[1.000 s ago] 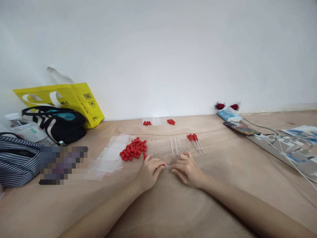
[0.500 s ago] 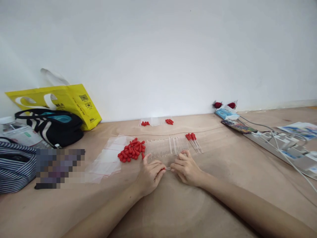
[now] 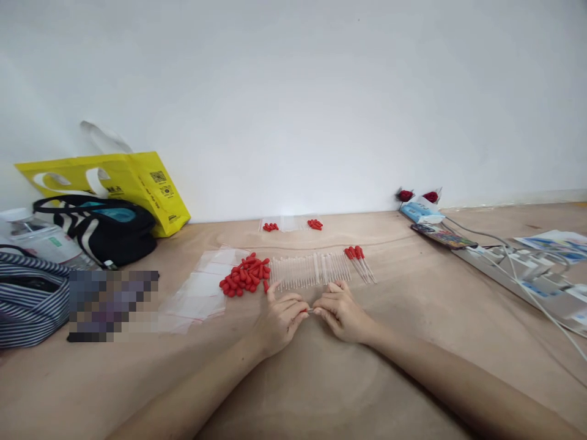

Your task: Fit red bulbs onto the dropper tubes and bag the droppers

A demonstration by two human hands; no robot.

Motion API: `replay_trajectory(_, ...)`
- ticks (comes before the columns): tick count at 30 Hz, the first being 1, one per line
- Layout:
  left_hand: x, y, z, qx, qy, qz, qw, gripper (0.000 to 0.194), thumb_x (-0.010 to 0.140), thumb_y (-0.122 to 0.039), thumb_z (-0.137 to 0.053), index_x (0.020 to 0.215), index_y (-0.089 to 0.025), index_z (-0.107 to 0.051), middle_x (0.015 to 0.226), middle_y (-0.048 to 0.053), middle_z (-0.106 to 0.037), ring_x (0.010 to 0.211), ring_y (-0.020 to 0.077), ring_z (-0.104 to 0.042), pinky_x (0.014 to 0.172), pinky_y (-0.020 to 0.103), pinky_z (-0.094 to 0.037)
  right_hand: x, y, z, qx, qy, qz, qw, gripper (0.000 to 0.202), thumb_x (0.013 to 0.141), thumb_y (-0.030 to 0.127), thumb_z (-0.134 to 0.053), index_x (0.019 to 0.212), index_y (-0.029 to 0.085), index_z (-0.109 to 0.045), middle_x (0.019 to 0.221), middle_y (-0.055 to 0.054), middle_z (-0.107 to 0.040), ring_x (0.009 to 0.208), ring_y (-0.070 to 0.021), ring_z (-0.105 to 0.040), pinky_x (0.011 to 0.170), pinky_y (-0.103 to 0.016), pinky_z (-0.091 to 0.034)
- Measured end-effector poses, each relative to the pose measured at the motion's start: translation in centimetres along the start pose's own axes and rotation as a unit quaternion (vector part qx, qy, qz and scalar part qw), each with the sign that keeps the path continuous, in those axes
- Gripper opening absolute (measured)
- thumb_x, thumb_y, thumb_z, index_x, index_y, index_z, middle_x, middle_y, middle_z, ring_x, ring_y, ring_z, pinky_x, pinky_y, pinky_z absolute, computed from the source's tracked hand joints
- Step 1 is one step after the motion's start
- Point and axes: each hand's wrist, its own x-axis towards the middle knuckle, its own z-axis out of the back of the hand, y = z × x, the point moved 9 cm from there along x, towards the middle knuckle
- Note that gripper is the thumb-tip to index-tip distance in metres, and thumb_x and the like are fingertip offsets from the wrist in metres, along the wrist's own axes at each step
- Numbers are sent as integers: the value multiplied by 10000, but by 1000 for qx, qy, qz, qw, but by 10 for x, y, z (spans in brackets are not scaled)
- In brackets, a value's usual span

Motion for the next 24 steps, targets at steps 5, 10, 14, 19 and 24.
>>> replay_trajectory(5, -3, 12, 7, 23, -9, 11, 1000, 159, 858, -304, -482, 952, -245, -596, 825, -12, -691, 923, 180, -586, 1027, 484, -25, -3, -8, 13, -21, -24, -9, 999, 227, 878, 286, -417, 841, 206, -626, 633, -6, -600, 688, -139, -439, 748, -328, -244)
replay_trajectory(10, -2, 14, 11, 32, 9, 24, 999, 148, 837, -274, -519, 950, -276, -615, 796, -28, -680, 876, 162, -586, 1025, 474, -51, -11, -12, 17, -40, -26, 10, 999, 198, 859, 317, -461, 899, 234, -636, 679, -6, -623, 710, -142, -454, 795, -349, -239)
replay_trajectory(14, -1, 12, 9, 10, 6, 39, 999, 111, 817, -301, -545, 881, -253, -621, 756, -26, -679, 831, 168, -590, 1012, 476, -60, -13, -9, 17, -27, -46, 10, 998, 184, 847, 294, -476, 879, 218, -640, 638, 0, -608, 678, -137, -446, 793, -353, -246)
replay_trajectory(19, 1, 5, 3, 6, 17, 44, 999, 140, 836, -251, -488, 758, -229, -603, 690, -33, -662, 789, 159, -591, 975, 455, -133, -14, 0, 14, -45, -48, 31, 997, 188, 852, 257, -451, 866, 207, -632, 617, 3, -588, 666, -130, -449, 748, -332, -256)
replay_trajectory(24, 2, -2, 0, -2, 33, 34, 999, 196, 852, -242, -431, 741, -211, -590, 690, -10, -652, 790, 163, -583, 963, 442, -160, -14, 4, 14, -59, -47, 49, 996, 219, 861, 247, -416, 824, 194, -625, 595, 1, -567, 659, -128, -453, 740, -327, -255)
